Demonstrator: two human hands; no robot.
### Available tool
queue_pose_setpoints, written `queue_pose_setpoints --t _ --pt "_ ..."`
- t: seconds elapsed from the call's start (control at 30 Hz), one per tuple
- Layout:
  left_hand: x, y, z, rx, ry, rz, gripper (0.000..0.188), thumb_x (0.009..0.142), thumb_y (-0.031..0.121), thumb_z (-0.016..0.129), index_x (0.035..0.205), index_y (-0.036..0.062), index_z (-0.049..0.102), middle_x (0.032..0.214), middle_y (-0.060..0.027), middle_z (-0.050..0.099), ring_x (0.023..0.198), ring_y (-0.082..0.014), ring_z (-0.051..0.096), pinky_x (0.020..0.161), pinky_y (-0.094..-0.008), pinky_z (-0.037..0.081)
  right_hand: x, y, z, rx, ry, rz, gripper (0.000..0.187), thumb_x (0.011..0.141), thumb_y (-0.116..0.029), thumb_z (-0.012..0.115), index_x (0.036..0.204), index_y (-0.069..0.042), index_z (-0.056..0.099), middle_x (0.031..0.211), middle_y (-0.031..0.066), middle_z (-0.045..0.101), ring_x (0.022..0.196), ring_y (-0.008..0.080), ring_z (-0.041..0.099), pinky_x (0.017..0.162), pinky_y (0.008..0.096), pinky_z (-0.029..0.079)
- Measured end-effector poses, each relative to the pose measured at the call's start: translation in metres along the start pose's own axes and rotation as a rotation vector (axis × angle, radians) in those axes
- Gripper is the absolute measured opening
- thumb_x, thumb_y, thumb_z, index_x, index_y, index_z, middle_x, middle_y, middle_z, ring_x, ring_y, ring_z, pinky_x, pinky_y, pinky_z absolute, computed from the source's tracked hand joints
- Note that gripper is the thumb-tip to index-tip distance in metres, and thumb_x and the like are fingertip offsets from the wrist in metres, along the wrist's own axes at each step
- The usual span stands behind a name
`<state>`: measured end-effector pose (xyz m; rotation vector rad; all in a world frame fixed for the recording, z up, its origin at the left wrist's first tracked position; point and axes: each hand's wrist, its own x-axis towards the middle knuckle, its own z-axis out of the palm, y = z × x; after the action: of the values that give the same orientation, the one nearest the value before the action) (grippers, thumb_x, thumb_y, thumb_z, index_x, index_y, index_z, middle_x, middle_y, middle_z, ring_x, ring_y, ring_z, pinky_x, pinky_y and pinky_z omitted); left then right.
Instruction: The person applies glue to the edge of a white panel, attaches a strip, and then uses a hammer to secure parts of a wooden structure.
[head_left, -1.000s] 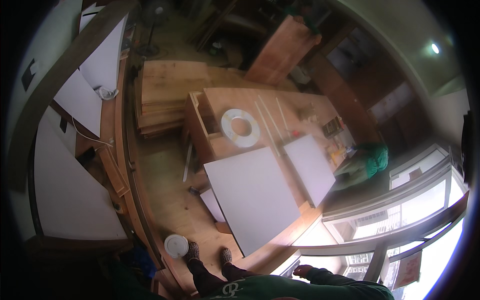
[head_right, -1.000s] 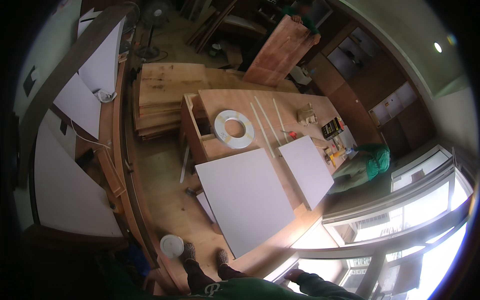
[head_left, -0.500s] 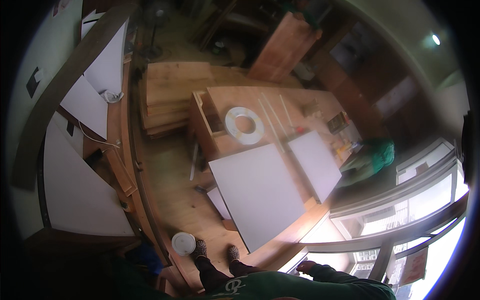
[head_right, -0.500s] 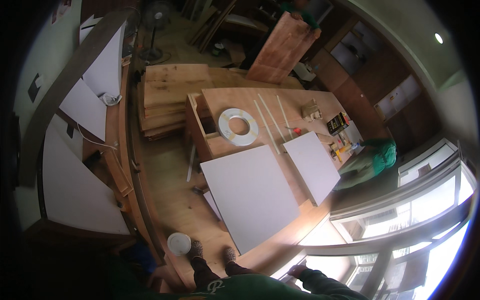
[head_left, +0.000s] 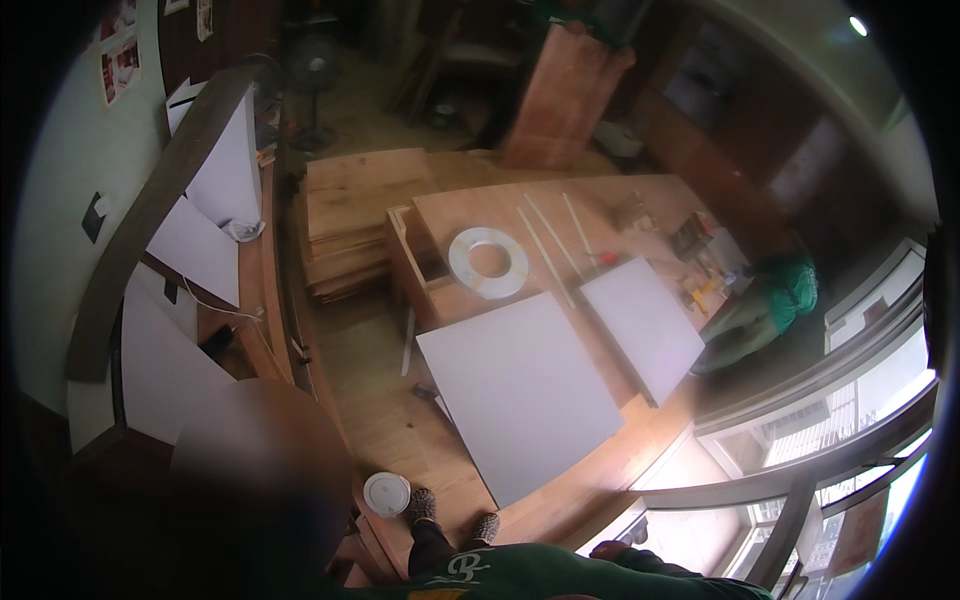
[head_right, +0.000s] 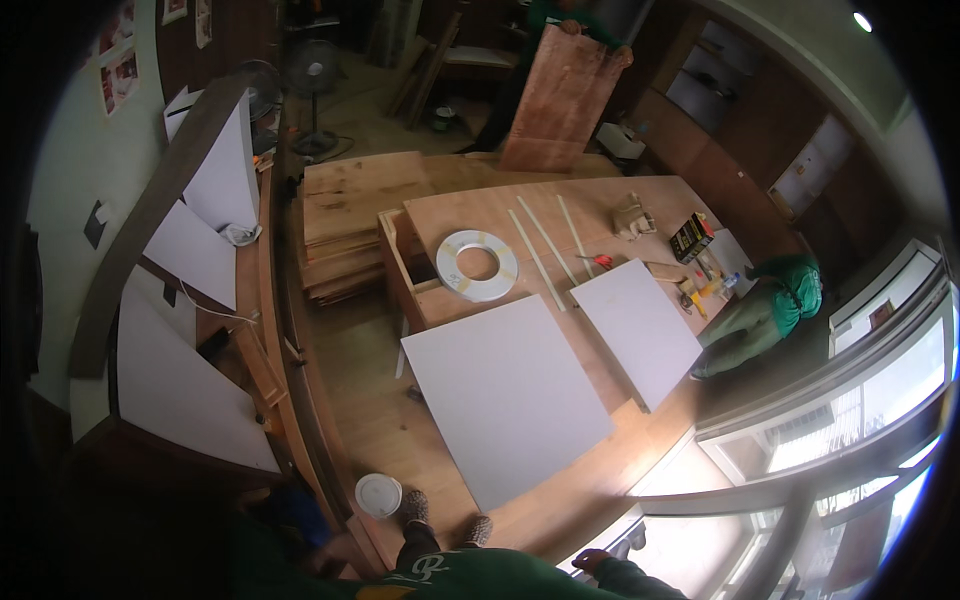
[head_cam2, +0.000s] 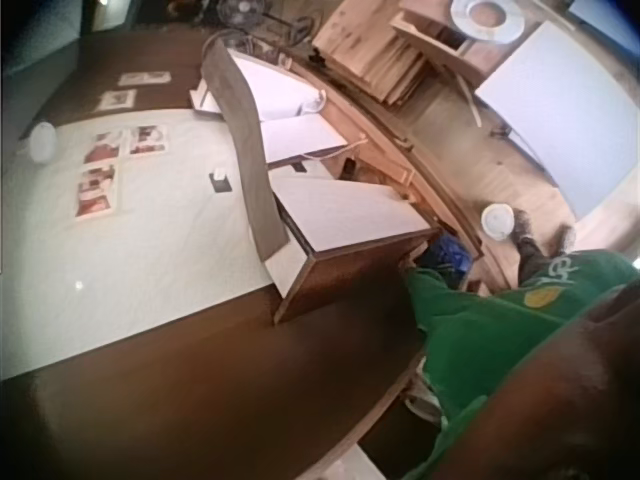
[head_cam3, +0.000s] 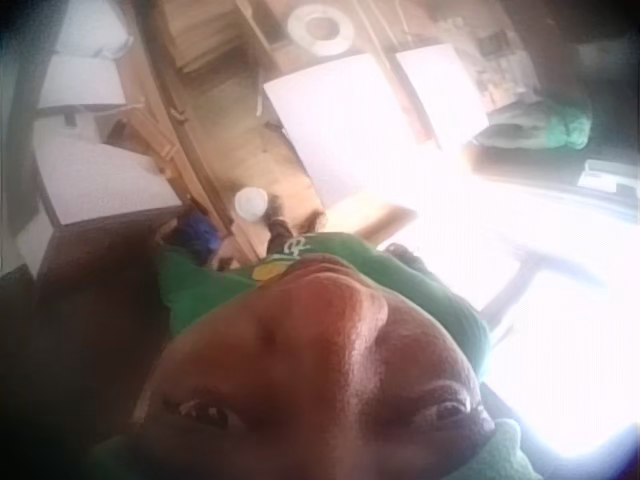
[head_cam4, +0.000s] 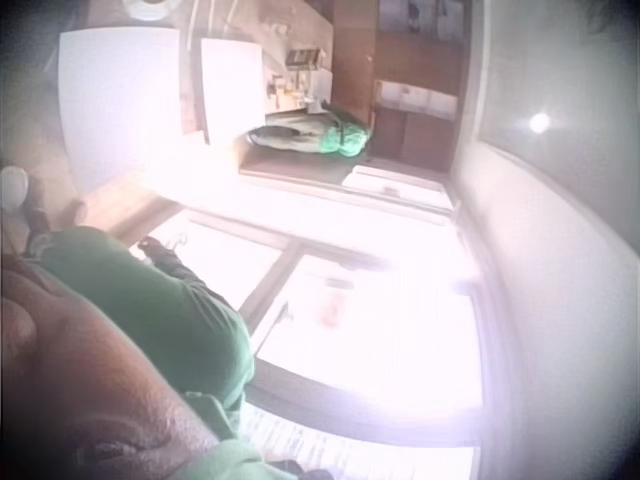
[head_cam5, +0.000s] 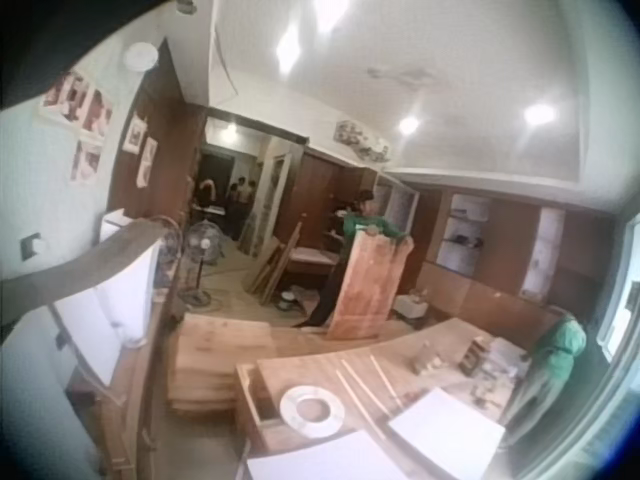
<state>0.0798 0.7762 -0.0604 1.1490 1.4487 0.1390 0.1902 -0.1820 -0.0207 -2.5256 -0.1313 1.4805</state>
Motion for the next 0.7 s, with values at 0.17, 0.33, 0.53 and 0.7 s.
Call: queue_pose_setpoints --t 0.17,0.33,0.53,0.7 --pt "-0.053 0.013 -0.025 -0.051 -0.038 0.06 0.029 0.081 0.015 0.081 0.106 0.0037 0.075 0.109 -0.0142 0.072 0.101 -0.0285 0.067 0.085 -0.0448 0.057 0.01 0.022 0.014 0.098 0.09 -0.095 0.05 0.086 -0.055 0.069 0.108 -0.01 0.076 0.102 0.0153 0.075 0.098 0.0303 0.071 0.092 0.043 0.054" --pt "-0.121 0.033 -0.047 -0.054 0.034 0.151 0.031 0.076 0.013 0.086 0.102 -0.0007 0.075 0.105 -0.0153 0.072 0.096 -0.0269 0.068 0.082 -0.0416 0.057 -0.012 -0.028 -0.011 0.381 0.006 -0.017 0.041 0.089 -0.045 0.068 0.11 -0.01 0.074 0.091 0.0133 0.074 0.083 0.0259 0.071 0.079 0.042 0.056" --pt "-0.16 0.075 -0.042 0.982 0.063 0.292 0.038 0.081 0.034 0.08 0.109 0.0098 0.077 0.114 -0.0125 0.073 0.107 -0.0248 0.069 0.093 -0.0397 0.054 0.076 0.05 0.017 0.401 0.107 -0.167 0.054 0.096 -0.056 0.055 0.121 -0.011 0.071 0.131 0.015 0.067 0.125 0.0284 0.061 0.104 0.0405 0.047" --pt "-0.258 0.076 0.055 1.576 0.04 0.137 0.054 0.089 0.056 0.062 0.128 0.0193 0.069 0.132 -0.0084 0.068 0.12 -0.0296 0.065 0.099 -0.0399 0.051 0.007 0.004 -0.034 -0.175 0.055 -0.17 0.025 0.096 -0.032 0.053 0.107 -0.016 0.068 0.106 0.0142 0.073 0.098 0.0333 0.07 0.084 0.0477 0.055"
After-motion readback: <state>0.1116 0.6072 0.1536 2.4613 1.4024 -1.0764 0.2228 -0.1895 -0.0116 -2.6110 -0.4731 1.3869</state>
